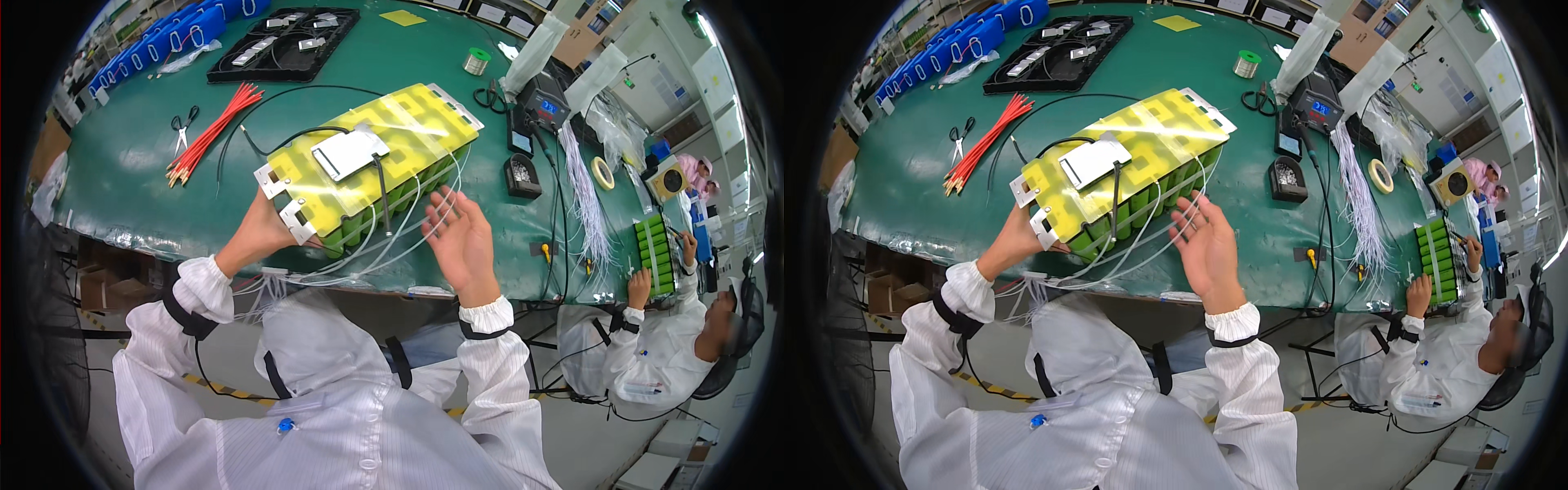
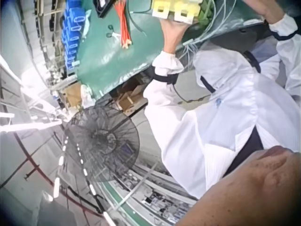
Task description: The recorder is assembling a battery pack by soldering wires and organizing wire harnesses at a manufacturing workbench.
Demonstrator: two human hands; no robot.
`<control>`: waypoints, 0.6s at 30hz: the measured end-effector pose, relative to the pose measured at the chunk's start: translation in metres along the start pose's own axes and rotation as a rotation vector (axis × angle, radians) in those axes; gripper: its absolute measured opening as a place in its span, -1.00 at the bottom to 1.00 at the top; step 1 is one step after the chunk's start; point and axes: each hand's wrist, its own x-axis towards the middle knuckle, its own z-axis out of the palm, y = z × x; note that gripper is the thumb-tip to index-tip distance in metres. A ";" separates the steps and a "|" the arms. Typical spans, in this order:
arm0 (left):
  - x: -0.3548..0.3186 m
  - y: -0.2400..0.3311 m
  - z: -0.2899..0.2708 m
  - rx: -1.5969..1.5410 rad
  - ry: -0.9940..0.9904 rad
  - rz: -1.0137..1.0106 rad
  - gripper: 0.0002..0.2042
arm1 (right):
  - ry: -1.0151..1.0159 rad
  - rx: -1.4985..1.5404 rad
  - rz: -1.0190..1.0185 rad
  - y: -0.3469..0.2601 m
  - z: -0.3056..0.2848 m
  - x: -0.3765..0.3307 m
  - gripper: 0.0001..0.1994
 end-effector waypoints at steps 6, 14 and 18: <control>-0.009 0.016 0.035 0.006 0.058 0.016 -0.03 | -0.005 -0.094 -0.006 -0.010 -0.015 -0.024 -0.55; -0.021 0.007 0.053 0.121 0.163 0.006 -0.01 | 0.017 -0.215 -0.064 -0.012 -0.028 -0.052 -0.59; -0.042 0.021 0.038 -0.146 0.115 -0.294 -0.08 | 0.085 -0.301 -0.178 -0.026 -0.042 -0.059 -0.56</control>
